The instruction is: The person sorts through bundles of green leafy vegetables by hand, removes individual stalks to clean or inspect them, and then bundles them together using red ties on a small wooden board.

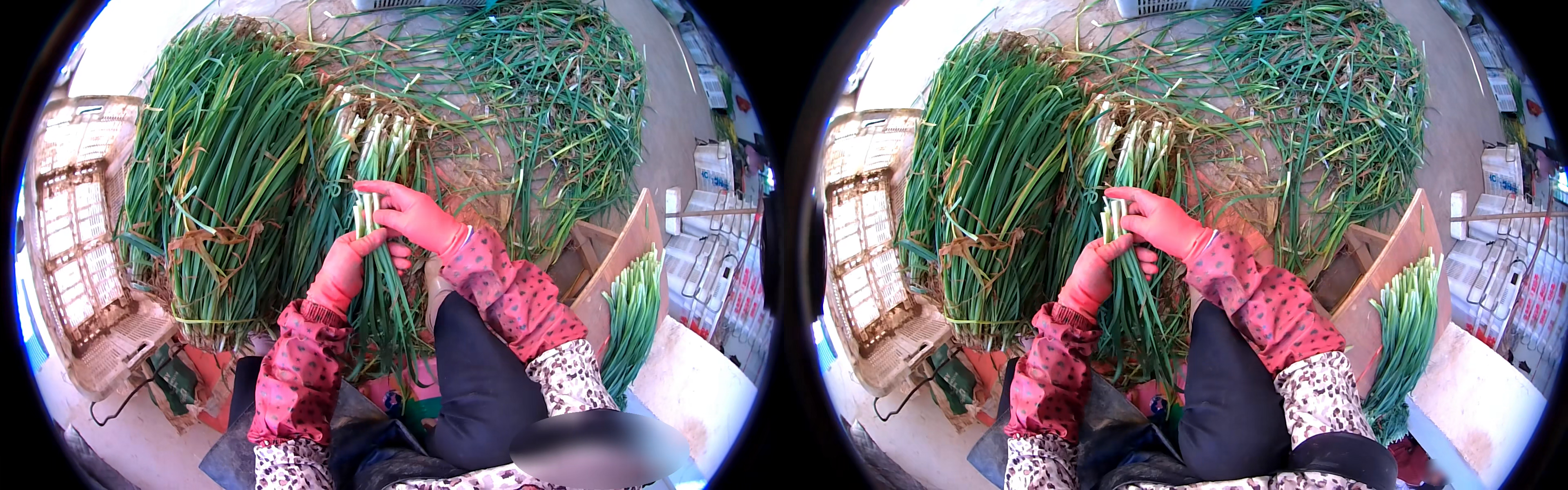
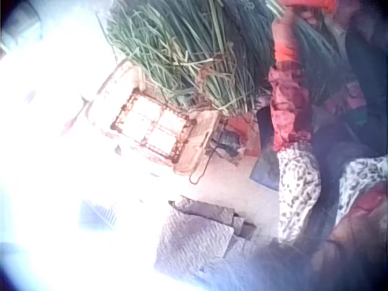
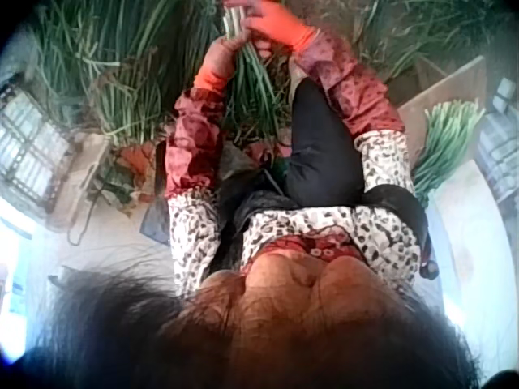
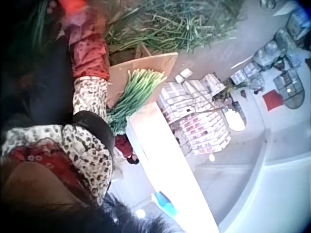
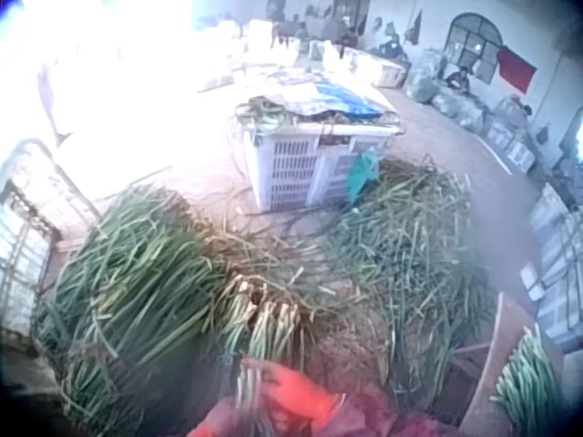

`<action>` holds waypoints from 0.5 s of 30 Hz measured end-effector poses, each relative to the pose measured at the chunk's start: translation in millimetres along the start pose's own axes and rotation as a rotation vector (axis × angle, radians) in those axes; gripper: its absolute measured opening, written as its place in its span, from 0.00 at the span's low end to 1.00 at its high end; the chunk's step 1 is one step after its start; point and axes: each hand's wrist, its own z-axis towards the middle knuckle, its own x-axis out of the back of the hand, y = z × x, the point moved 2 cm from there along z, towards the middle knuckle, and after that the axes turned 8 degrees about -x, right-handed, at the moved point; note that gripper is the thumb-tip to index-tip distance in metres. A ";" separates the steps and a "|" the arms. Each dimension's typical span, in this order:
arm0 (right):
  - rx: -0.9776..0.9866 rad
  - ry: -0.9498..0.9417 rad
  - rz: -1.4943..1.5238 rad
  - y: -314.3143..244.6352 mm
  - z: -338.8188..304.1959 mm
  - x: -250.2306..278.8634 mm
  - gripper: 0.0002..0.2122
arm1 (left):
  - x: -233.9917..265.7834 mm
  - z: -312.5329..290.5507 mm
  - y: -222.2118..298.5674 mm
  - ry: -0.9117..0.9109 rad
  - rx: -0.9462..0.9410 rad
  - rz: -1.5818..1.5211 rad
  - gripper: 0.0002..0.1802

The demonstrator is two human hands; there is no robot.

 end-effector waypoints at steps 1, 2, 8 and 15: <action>-0.027 -0.012 0.037 6.0 -1.3 2.4 0.23 | -1.4 -1.4 -0.3 0.018 -0.009 -0.044 0.16; -0.054 -0.022 0.074 13.2 -4.8 3.6 0.23 | -3.1 -2.7 -2.7 0.065 -0.049 -0.106 0.15; -0.154 0.243 -0.404 25.8 -5.9 -9.6 0.09 | 4.7 -8.6 -8.8 0.310 -0.024 0.453 0.11; 0.166 0.377 -1.142 48.3 -6.1 -19.4 0.11 | 15.8 -23.0 -11.3 0.327 0.028 0.511 0.10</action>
